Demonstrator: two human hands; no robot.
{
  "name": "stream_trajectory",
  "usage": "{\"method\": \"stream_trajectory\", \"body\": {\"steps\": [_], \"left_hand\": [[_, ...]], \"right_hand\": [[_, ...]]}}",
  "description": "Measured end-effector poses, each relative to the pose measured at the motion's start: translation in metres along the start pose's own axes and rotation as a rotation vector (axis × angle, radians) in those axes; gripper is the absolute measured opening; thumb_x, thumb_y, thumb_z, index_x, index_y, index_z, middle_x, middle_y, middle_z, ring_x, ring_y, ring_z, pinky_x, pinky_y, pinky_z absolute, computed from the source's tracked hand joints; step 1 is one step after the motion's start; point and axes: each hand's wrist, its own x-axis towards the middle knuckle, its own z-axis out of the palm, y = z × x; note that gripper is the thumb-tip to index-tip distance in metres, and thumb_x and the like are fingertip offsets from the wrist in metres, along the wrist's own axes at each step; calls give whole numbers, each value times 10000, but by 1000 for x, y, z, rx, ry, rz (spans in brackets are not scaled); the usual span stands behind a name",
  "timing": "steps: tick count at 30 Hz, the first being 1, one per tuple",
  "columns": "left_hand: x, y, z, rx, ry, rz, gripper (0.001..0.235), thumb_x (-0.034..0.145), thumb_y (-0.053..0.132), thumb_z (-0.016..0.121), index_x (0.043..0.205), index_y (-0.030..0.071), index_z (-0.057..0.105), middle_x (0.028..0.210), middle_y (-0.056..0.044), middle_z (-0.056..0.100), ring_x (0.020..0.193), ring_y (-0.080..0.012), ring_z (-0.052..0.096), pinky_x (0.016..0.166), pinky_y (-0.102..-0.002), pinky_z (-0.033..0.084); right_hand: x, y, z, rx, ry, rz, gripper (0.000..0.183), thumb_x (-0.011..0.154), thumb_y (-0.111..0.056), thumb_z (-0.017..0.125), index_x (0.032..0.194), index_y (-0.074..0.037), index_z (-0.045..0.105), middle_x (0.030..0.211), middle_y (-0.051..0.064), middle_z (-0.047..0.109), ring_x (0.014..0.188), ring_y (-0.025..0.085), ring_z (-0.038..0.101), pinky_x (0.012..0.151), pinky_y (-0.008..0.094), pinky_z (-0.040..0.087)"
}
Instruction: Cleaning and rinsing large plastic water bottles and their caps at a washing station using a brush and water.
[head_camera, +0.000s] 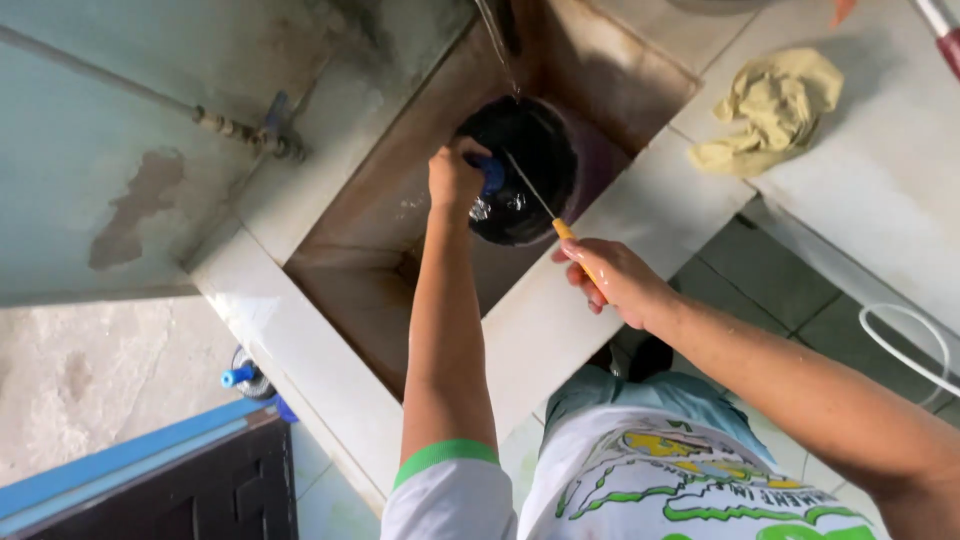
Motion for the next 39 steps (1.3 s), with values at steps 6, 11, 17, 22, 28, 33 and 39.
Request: {"method": "stream_trajectory", "body": {"steps": [6, 11, 17, 22, 28, 33, 39], "left_hand": [[-61, -23, -11, -15, 4, -77, 373, 749, -80, 658, 959, 184, 815, 941, -163, 765, 850, -322, 759, 807, -390, 595], [-74, -28, -13, 37, 50, -22, 573, 674, -175, 624, 1035, 211, 846, 987, -205, 761, 859, -333, 752, 765, -387, 601], [-88, -16, -23, -53, -216, -415, 540, 821, -88, 623, 1208, 263, 760, 977, -218, 797, 783, -309, 809, 757, -368, 640], [-92, -46, 0, 17, -27, -203, 459, 710, 81, 805, 1148, 216, 781, 1137, -209, 695, 1026, -368, 705, 895, -431, 572], [-101, -58, 8, -52, -23, -193, 385, 841, 127, 654, 1201, 206, 766, 1251, -214, 664, 1120, -408, 664, 990, -456, 535], [-106, -54, 3, -60, -33, -217, 395, 838, 123, 642, 1210, 198, 751, 1270, -219, 652, 1131, -402, 664, 967, -459, 541], [-123, -55, 1, -59, -54, -235, 440, 870, 93, 604, 1275, 220, 718, 1290, -206, 624, 1109, -405, 665, 947, -467, 545]], "right_hand": [[-50, 26, 34, 94, -75, 83, 442, 984, -362, 522, 1284, -40, 564, 785, 54, 605, 432, 98, 409, 430, 312, 403], [-78, 35, 75, 282, -104, 151, 483, 1025, -400, 535, 1311, -11, 531, 736, 59, 535, 425, 105, 400, 418, 314, 371], [-92, 36, 120, 308, -13, 117, 595, 975, -357, 516, 1547, -340, 350, 724, 53, 547, 407, 108, 362, 441, 334, 401], [-89, 37, 148, 357, 12, 102, 596, 966, -346, 500, 1555, -330, 406, 690, 19, 505, 398, 102, 362, 434, 332, 405], [-93, 37, 183, 333, 182, 141, 568, 969, -349, 519, 1532, -341, 442, 679, 7, 479, 393, 118, 335, 451, 358, 399], [-94, 47, 202, 348, 242, 120, 516, 976, -356, 527, 1489, -328, 486, 684, -5, 471, 396, 109, 323, 460, 351, 394], [-87, 64, 208, 393, 245, 112, 402, 999, -351, 537, 1389, -255, 519, 704, -13, 467, 408, 102, 322, 466, 344, 368]]}}
